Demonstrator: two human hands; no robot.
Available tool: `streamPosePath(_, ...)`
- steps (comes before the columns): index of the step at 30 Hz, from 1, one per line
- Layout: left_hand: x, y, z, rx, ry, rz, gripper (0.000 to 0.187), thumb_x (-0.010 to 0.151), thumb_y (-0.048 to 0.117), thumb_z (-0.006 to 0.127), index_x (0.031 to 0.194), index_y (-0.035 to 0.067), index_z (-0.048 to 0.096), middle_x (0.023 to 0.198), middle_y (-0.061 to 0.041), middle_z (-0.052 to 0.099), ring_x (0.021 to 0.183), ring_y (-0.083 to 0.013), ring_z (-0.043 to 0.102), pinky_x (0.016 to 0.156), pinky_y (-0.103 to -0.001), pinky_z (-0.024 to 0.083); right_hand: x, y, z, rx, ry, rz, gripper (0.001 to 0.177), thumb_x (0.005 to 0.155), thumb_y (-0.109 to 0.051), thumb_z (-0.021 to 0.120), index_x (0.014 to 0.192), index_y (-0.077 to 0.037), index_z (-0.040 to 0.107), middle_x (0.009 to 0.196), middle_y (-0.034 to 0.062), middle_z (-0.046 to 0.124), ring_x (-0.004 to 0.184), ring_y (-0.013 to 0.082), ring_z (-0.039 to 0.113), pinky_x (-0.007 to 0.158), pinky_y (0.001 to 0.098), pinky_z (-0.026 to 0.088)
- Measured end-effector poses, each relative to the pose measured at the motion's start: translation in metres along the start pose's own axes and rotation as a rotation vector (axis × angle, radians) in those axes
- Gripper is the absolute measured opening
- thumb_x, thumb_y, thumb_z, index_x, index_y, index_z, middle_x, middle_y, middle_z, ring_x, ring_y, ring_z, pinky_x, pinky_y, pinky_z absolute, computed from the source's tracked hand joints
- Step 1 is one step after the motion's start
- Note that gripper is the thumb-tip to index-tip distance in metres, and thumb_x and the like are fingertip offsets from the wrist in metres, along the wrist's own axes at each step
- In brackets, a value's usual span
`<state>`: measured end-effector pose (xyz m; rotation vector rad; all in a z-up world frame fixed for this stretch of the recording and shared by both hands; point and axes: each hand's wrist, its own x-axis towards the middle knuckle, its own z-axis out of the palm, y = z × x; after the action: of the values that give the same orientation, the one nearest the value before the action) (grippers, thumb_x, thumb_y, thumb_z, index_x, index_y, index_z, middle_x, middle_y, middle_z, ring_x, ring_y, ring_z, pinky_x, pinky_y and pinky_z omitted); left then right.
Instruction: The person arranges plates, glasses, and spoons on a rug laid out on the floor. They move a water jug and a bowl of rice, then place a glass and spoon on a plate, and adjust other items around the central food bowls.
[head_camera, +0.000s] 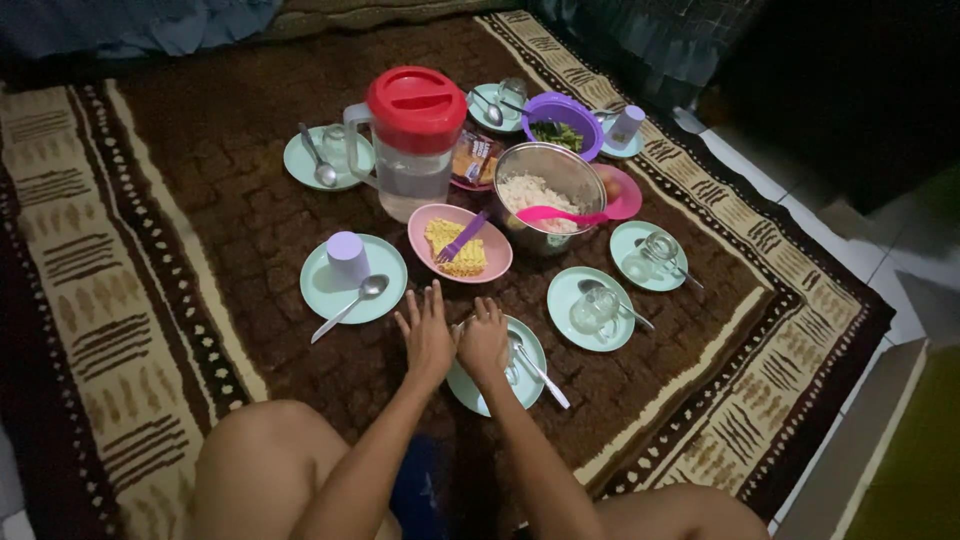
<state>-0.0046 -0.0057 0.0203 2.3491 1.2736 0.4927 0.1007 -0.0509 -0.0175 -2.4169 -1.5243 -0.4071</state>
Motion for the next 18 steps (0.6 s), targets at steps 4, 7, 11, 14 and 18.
streamPosePath(4, -0.003, 0.001, -0.006, -0.022, 0.075, 0.061, 0.076, 0.097, 0.023, 0.060, 0.163, 0.005, 0.026, 0.159, -0.020, 0.043, 0.154, -0.0468, 0.015, 0.117, -0.070, 0.004, -0.002, 0.002, 0.004, -0.009, -0.027, -0.002, 0.038, 0.080, -0.043, 0.073, 0.094, -0.008, 0.081, 0.129, 0.0088, 0.072, 0.131, 0.0321, 0.056, 0.106, 0.0470, 0.044)
streamPosePath(7, 0.000, -0.004, 0.004, -0.008, -0.008, 0.021, 0.090, 0.094, 0.022, 0.065, 0.166, 0.012, 0.013, 0.159, -0.021, 0.039, 0.154, -0.0470, 0.015, 0.117, -0.070, 0.008, -0.004, 0.002, 0.005, 0.092, -0.038, 0.003, 0.037, 0.085, -0.040, 0.070, 0.099, -0.007, 0.080, 0.105, 0.0120, 0.078, 0.129, 0.0347, 0.060, 0.108, 0.0515, 0.042)
streamPosePath(11, 0.009, -0.022, 0.038, 0.141, 0.117, 0.068, 0.065, 0.089, 0.034, 0.062, 0.149, 0.015, 0.047, 0.155, -0.018, 0.046, 0.155, -0.0431, 0.021, 0.119, -0.068, 0.014, -0.001, 0.001, -0.004, 0.064, -0.043, 0.026, 0.043, 0.083, -0.044, 0.071, 0.113, -0.014, 0.076, 0.094, 0.0097, 0.079, 0.126, 0.0310, 0.062, 0.109, 0.0487, 0.043)
streamPosePath(14, 0.015, -0.030, 0.054, 0.136, 0.162, 0.110, 0.044, 0.087, 0.035, 0.062, 0.125, 0.014, 0.067, 0.142, -0.014, 0.058, 0.151, -0.0388, 0.031, 0.119, -0.067, 0.018, -0.001, 0.007, 0.015, 0.035, -0.068, 0.031, 0.039, 0.083, -0.049, 0.070, 0.107, -0.018, 0.076, 0.087, 0.0071, 0.078, 0.121, 0.0273, 0.065, 0.105, 0.0454, 0.044)
streamPosePath(18, 0.017, -0.047, 0.064, 0.133, 0.166, 0.254, 0.032, 0.091, 0.026, 0.057, 0.109, 0.007, 0.074, 0.124, -0.012, 0.069, 0.144, -0.0344, 0.042, 0.124, -0.061, 0.013, -0.003, 0.003, 0.001, 0.058, -0.081, 0.021, 0.031, 0.084, -0.044, 0.070, 0.098, -0.017, 0.077, 0.082, 0.0088, 0.077, 0.111, 0.0288, 0.067, 0.096, 0.0445, 0.047)
